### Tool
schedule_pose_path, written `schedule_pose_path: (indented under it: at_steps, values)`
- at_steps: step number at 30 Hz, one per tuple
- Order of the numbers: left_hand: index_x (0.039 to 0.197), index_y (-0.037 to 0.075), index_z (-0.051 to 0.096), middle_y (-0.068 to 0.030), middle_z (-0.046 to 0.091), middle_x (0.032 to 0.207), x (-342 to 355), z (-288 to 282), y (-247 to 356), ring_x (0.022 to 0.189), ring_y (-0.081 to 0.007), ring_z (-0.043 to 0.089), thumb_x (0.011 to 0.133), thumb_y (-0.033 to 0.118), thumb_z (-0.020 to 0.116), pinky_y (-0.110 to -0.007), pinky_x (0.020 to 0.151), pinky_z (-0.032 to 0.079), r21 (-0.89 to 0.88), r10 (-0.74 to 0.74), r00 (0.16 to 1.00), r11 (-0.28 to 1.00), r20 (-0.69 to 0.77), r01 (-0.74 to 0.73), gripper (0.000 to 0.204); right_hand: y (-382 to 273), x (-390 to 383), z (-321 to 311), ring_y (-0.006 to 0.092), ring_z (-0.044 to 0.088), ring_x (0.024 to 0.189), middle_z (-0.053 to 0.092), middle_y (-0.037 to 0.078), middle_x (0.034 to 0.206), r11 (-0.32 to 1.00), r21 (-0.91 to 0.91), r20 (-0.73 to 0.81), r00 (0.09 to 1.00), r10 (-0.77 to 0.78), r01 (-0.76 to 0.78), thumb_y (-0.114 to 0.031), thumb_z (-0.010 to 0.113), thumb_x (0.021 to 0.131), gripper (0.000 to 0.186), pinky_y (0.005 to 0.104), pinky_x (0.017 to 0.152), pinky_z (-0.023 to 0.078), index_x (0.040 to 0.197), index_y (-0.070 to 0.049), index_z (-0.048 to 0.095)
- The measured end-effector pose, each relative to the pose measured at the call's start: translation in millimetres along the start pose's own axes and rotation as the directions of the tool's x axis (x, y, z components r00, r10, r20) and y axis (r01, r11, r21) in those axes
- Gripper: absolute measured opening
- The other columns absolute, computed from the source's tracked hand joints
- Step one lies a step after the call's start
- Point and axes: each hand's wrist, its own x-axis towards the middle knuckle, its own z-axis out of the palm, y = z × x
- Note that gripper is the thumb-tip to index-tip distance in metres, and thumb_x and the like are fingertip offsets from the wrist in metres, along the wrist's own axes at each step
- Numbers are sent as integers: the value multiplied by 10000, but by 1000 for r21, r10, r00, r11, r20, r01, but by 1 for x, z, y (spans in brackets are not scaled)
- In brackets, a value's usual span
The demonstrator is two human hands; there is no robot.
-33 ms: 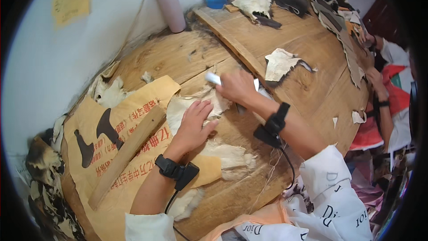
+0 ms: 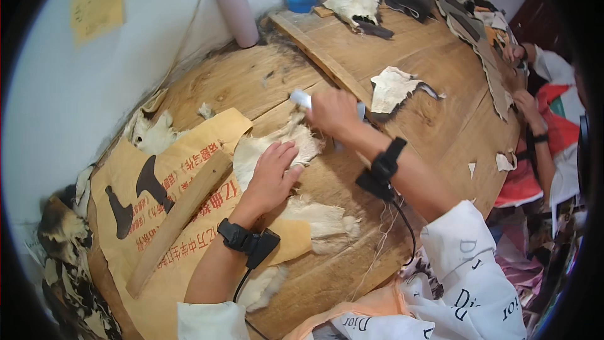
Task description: Cutting patterns out of a fur-covered animal hide using a paper template and a leather-cutting tool.
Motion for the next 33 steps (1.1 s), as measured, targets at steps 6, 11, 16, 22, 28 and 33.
schedule_pose_path:
  at_steps: [6,11,16,22,28,33]
  values:
    - [1096,78,552,-108,519,1064,20,-13,10,934,-312,453,842,126,502,-385,874,366,39,-180,984,983,-13,181,263,24,1,-36,344,586,817,584,195,879,993,65,-128,986,107,-99,-256,611,742,257,437,686,465,844,-21,627]
    - [997,190,612,-36,530,1020,20,0,20,904,-245,483,777,165,584,-382,719,392,230,-120,969,958,-214,170,223,28,-30,-52,312,550,800,560,153,838,989,149,-71,997,12,-1,-303,625,718,302,383,700,447,842,-28,628]
    - [1006,216,618,-15,535,1002,25,2,24,894,-224,489,745,155,623,-359,680,390,487,-56,983,863,-175,136,269,34,-42,-50,293,551,791,566,127,819,979,191,-64,997,-54,65,-260,632,698,259,369,686,450,830,-37,628]
    - [1050,144,601,-38,556,934,18,-2,11,893,-235,497,746,135,624,-342,760,419,180,-93,976,975,-197,129,305,21,-45,-52,312,569,739,564,135,784,929,301,-99,976,-194,215,-249,608,688,223,397,648,462,808,-62,633]
    - [1170,46,513,-103,555,954,-8,-21,74,869,-233,548,719,134,675,-315,734,454,-203,-198,968,965,-155,165,488,10,-72,-78,266,549,622,540,92,764,684,244,-238,726,-645,687,-222,653,644,185,369,543,444,742,-78,591]
    - [1095,48,490,-88,525,886,-34,-1,97,784,-178,526,686,174,709,-297,675,441,-566,-117,993,820,-20,85,481,-28,-123,-81,254,555,650,510,89,760,518,532,-117,664,-739,670,-107,692,594,241,318,536,464,796,-63,567]
